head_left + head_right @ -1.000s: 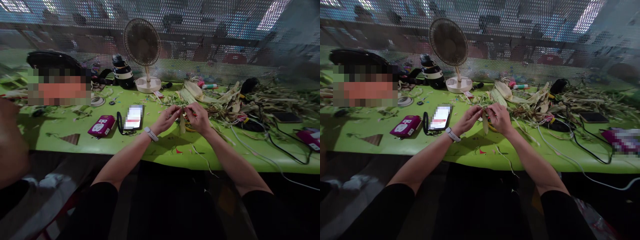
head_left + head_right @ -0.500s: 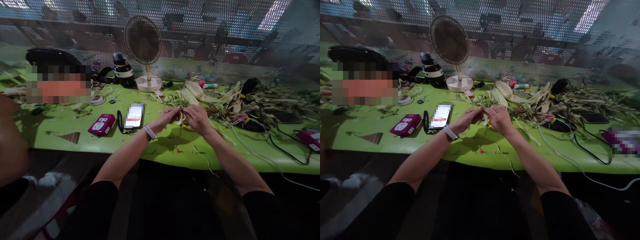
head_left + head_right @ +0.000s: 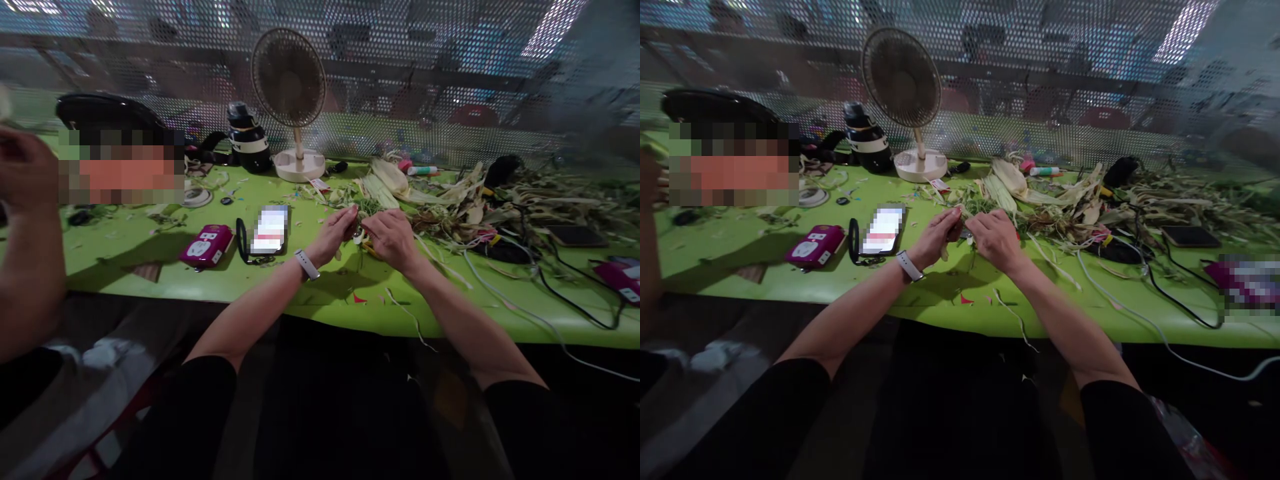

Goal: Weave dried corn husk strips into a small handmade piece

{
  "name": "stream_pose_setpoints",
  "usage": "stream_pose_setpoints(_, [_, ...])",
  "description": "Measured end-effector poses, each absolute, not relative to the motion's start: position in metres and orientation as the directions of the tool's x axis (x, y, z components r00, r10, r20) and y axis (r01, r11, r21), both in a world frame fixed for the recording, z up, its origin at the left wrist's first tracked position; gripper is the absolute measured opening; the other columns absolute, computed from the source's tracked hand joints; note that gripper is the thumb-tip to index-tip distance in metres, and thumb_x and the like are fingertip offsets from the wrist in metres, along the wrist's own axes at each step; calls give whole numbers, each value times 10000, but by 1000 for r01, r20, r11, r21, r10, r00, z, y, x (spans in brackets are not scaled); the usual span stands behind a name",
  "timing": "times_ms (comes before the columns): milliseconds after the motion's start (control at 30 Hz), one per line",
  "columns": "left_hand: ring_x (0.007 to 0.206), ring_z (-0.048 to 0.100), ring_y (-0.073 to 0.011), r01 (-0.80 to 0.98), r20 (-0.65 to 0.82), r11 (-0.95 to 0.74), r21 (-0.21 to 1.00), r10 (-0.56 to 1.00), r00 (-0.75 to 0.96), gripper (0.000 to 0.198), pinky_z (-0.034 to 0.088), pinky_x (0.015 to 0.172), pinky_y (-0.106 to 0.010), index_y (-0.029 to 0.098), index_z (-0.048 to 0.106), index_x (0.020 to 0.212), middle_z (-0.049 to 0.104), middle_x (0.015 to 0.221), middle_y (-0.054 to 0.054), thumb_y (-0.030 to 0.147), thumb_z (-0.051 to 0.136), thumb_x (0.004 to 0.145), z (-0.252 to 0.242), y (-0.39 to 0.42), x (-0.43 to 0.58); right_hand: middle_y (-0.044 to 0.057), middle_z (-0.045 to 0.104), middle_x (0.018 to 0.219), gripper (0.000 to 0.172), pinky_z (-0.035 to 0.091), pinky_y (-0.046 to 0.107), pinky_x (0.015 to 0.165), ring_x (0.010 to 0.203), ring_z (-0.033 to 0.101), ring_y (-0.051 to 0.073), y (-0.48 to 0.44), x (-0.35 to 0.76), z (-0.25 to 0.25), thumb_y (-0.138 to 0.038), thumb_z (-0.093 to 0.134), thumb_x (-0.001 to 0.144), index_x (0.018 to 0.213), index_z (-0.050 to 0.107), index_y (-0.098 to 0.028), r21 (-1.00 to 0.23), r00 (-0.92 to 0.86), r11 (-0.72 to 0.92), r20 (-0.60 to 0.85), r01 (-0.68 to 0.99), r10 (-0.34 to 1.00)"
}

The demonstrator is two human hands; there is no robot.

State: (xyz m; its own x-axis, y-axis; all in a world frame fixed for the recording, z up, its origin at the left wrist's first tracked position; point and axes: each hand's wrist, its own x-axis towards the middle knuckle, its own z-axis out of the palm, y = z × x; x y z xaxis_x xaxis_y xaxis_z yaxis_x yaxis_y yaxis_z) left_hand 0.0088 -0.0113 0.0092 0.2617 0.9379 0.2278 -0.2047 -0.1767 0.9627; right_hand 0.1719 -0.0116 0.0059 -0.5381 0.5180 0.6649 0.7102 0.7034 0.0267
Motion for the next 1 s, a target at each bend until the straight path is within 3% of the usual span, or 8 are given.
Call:
stream_pose_setpoints(200, [541,273,-75,-170,301,-257,951,893,336,547,255,496,-244,207,407,701,319,624,48,714,610,740,10,-6,-1,59,664,777,197,379,364,754,732,555,202,-18,168,7,-266,461,934,874,643,-219,-37,-489,720,710,693,507])
stream_pose_setpoints(400, [625,362,-92,1,373,-415,910,819,436,477,327,569,-237,195,457,735,385,695,28,642,616,784,9,-1,-11,74,623,842,109,441,392,786,838,569,235,-21,178,21,-275,504,827,838,596,-218,-342,-233,706,778,620,583])
stream_pose_setpoints(500, [643,399,-97,9,432,-488,873,782,449,459,350,595,-240,193,474,754,427,710,23,611,665,757,6,2,-10,74,650,877,121,455,395,807,860,591,236,-17,180,24,-299,546,799,863,603,-213,-425,-292,697,690,578,662])
stream_pose_setpoints(633, [598,339,-92,93,492,-581,808,753,438,427,302,565,-240,186,471,697,381,641,41,557,668,777,5,6,-11,54,685,810,150,472,343,725,771,611,202,-11,179,22,-346,575,810,810,612,-201,-549,-391,659,533,514,750])
stream_pose_setpoints(767, [574,334,-86,96,519,-600,794,751,408,412,305,561,-242,180,490,655,378,605,50,519,702,753,6,8,-13,45,690,774,159,476,326,702,733,613,184,-9,180,24,-349,611,817,793,621,-192,-602,-378,639,515,478,769])
stream_pose_setpoints(1000, [662,514,-112,12,468,-520,854,777,420,355,428,622,-256,155,610,722,573,710,-15,482,748,706,8,8,-15,41,679,823,188,486,321,715,764,616,175,-7,187,28,-351,650,811,892,615,-185,-658,-394,635,501,405,770])
